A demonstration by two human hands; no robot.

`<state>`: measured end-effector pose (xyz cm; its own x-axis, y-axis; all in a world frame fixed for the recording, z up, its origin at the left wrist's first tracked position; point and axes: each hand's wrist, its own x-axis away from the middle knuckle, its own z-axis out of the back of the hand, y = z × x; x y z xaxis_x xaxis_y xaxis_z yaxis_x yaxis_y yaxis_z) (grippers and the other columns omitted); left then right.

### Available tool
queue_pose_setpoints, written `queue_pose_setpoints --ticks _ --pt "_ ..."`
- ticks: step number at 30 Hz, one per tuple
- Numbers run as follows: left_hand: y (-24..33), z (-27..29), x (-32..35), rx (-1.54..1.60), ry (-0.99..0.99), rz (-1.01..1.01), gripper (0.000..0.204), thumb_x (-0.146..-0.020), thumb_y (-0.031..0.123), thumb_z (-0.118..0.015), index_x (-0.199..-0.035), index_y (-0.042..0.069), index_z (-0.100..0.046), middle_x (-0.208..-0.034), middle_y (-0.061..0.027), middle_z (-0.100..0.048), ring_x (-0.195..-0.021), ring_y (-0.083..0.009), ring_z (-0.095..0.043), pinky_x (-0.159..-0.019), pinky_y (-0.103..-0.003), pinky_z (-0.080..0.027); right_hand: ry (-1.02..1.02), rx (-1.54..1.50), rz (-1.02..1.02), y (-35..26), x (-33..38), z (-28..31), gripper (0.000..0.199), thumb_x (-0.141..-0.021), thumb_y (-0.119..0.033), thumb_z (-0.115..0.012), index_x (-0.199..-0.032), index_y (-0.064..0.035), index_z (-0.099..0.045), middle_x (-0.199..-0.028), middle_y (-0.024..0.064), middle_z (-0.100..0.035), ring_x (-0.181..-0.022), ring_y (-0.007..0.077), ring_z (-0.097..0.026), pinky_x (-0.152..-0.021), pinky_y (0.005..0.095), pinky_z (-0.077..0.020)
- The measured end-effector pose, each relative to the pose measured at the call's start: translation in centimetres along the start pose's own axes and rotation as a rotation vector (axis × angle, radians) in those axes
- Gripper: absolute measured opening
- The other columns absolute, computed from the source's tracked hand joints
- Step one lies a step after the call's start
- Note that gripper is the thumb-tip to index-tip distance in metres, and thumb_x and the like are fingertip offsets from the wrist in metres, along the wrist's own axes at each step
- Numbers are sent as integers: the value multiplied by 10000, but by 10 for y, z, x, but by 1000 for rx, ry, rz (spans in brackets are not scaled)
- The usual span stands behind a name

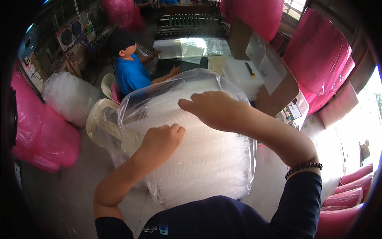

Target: The person stacks sheets of bubble wrap on a table and places them into a large plastic bag. They then fold the bag closed and measure the resulting bundle with a tape measure.

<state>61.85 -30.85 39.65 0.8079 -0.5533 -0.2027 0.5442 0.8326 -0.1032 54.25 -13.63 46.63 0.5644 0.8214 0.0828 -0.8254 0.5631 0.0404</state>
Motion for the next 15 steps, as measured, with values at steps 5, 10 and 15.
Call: queue_pose_setpoints --ticks 5,10,15 --pt "-15 -12 14 204 97 -12 126 -723 27 -587 -846 44 -603 -748 -65 -595 -666 -198 -625 -560 -299 -510 54 162 119 21 16 -40 232 -814 -54 -520 -1041 -99 -526 -885 88 -542 -831 241 -592 -659 342 -515" --pt "-15 -4 17 266 10 48 114 -760 43 -577 -860 39 -631 -796 -73 -629 -708 -213 -633 -617 -321 -512 -3 218 110 14 15 -63 169 -783 -72 -584 -948 -71 -543 -880 91 -524 -871 239 -577 -690 344 -503" --pt "-16 20 65 678 647 226 280 -829 211 -593 -1006 15 -500 -896 -105 -544 -830 -216 -586 -626 -332 -496 44 -336 37 45 46 -37 232 -833 -144 -595 -1023 -31 -528 -1035 155 -532 -1001 301 -541 -865 393 -445"
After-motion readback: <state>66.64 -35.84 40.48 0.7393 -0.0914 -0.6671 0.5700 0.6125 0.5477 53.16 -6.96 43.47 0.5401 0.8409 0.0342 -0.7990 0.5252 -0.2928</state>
